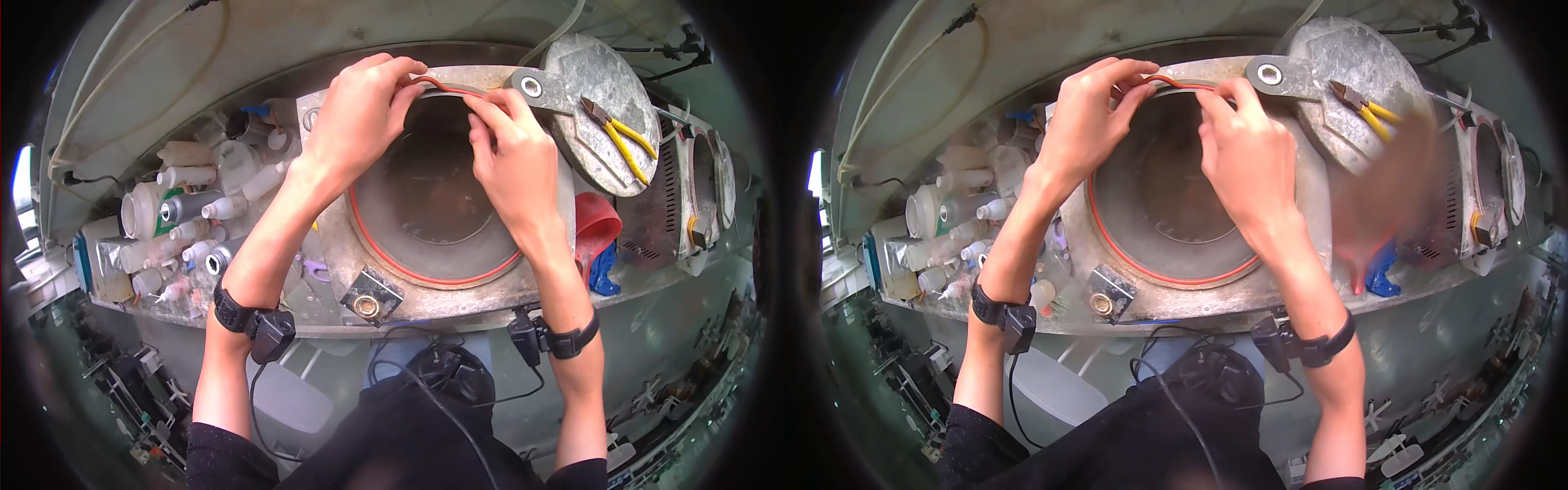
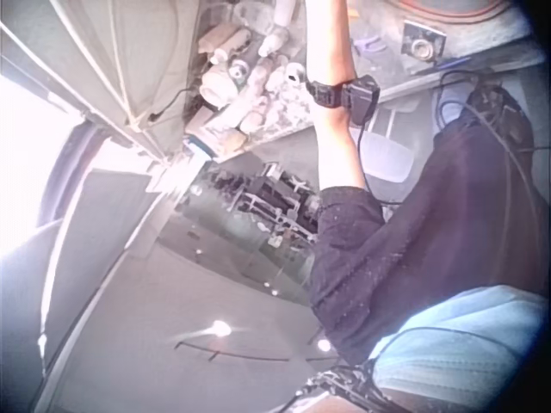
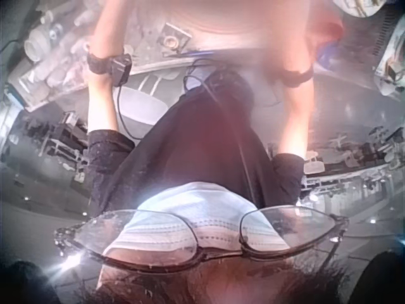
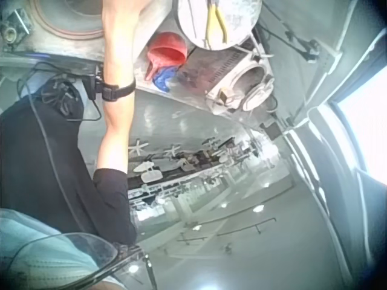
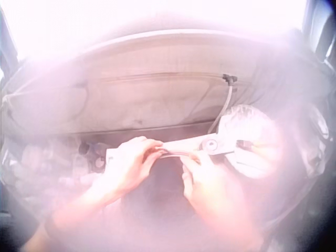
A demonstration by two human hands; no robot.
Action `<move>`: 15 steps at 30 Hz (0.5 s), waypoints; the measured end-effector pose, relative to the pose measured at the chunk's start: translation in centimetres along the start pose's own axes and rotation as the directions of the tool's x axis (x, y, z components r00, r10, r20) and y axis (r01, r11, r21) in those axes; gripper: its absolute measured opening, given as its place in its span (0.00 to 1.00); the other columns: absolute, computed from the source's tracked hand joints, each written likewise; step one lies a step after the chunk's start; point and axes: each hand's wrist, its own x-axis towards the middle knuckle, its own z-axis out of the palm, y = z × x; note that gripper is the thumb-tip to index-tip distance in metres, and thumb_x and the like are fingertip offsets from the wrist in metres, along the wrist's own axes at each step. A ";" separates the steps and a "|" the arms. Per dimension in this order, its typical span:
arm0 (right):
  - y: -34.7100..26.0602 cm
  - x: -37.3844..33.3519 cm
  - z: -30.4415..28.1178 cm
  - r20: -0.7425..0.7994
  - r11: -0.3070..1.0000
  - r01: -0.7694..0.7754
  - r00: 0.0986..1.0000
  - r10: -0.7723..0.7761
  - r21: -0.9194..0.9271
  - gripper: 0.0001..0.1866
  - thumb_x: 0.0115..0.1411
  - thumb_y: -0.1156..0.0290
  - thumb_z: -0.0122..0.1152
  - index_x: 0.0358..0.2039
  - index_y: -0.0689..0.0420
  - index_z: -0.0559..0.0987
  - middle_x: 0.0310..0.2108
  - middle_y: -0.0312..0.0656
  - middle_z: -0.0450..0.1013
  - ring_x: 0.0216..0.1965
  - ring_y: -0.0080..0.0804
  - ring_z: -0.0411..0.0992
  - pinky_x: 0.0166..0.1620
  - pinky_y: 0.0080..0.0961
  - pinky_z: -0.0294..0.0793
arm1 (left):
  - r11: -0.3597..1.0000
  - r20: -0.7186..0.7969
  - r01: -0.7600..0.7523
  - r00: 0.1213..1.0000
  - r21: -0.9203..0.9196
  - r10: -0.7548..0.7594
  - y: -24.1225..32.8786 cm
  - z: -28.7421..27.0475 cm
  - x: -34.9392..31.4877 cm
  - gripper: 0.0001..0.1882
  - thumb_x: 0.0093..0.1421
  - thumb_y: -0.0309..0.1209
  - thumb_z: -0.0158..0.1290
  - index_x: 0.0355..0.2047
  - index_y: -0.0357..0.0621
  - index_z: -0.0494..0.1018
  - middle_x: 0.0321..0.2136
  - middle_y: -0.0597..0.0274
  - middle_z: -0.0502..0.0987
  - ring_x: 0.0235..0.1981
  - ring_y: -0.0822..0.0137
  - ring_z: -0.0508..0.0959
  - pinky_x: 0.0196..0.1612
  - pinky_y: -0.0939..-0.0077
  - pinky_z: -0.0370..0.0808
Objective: The recorder is reseating a red rubber gasket on a laboratory vacuum chamber device.
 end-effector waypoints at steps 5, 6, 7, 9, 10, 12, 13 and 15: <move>0.4 -2.0 -2.5 -0.067 0.970 -0.224 0.971 0.231 0.099 0.09 0.60 0.77 0.67 0.42 0.58 0.85 0.39 0.41 0.79 0.26 0.39 0.80 0.33 0.34 0.79 | 0.994 0.023 -0.089 0.996 0.067 0.088 -0.1 0.5 0.9 0.11 0.63 0.27 0.64 0.44 0.37 0.83 0.33 0.54 0.83 0.31 0.62 0.82 0.37 0.69 0.79; 0.2 -2.3 -3.2 -0.069 0.958 -0.270 0.958 0.277 0.100 0.08 0.62 0.76 0.67 0.42 0.58 0.86 0.38 0.40 0.78 0.22 0.30 0.77 0.31 0.29 0.77 | 0.989 0.044 -0.120 0.992 0.084 0.117 -0.2 0.7 1.1 0.11 0.63 0.28 0.64 0.44 0.37 0.83 0.33 0.54 0.83 0.31 0.62 0.82 0.37 0.69 0.79; 0.2 -2.7 -3.7 -0.071 0.959 -0.271 0.958 0.277 0.090 0.08 0.62 0.76 0.67 0.42 0.58 0.86 0.38 0.40 0.78 0.22 0.30 0.77 0.31 0.29 0.77 | 0.990 0.040 -0.123 0.992 0.074 0.120 -0.2 0.9 1.3 0.11 0.63 0.28 0.64 0.44 0.37 0.83 0.33 0.54 0.83 0.31 0.62 0.82 0.37 0.69 0.79; 0.0 -3.1 -4.4 -0.093 0.925 -0.349 0.926 0.365 0.151 0.08 0.63 0.77 0.66 0.43 0.58 0.86 0.37 0.40 0.77 0.20 0.25 0.74 0.29 0.25 0.74 | 0.998 0.117 0.003 0.993 0.061 -0.011 0.3 -0.1 1.8 0.10 0.63 0.28 0.64 0.42 0.36 0.83 0.33 0.54 0.83 0.31 0.62 0.82 0.37 0.69 0.79; -0.2 -3.4 -4.6 -0.101 0.919 -0.360 0.920 0.379 0.163 0.08 0.63 0.78 0.66 0.42 0.59 0.86 0.36 0.40 0.78 0.20 0.23 0.73 0.28 0.24 0.73 | 0.998 0.145 0.038 0.988 0.057 -0.046 0.5 -0.9 1.8 0.11 0.63 0.28 0.64 0.43 0.36 0.83 0.33 0.54 0.83 0.31 0.62 0.82 0.37 0.69 0.79; -0.2 -4.5 -5.5 -0.089 0.892 -0.415 0.896 0.435 0.176 0.08 0.63 0.78 0.67 0.42 0.60 0.86 0.37 0.40 0.78 0.20 0.23 0.73 0.28 0.23 0.72 | 0.999 0.159 0.032 0.987 0.018 -0.035 -0.3 -0.4 2.0 0.11 0.63 0.29 0.64 0.43 0.36 0.83 0.34 0.54 0.84 0.31 0.62 0.82 0.37 0.69 0.78; 0.0 -4.9 -5.8 -0.070 0.862 -0.462 0.872 0.484 0.209 0.08 0.62 0.78 0.67 0.42 0.60 0.86 0.37 0.41 0.78 0.19 0.22 0.72 0.27 0.23 0.72 | 0.999 0.171 0.033 0.985 0.002 -0.033 -0.6 -0.2 2.0 0.11 0.64 0.29 0.63 0.44 0.36 0.83 0.35 0.54 0.84 0.31 0.62 0.82 0.37 0.68 0.78; 0.4 -5.5 -6.0 -0.075 0.867 -0.447 0.878 0.472 0.221 0.08 0.62 0.78 0.68 0.42 0.61 0.86 0.37 0.41 0.79 0.19 0.21 0.71 0.27 0.22 0.71 | 0.999 0.181 0.049 0.982 -0.007 -0.047 0.0 -1.2 2.3 0.10 0.64 0.28 0.63 0.44 0.36 0.83 0.36 0.54 0.85 0.33 0.62 0.82 0.38 0.68 0.79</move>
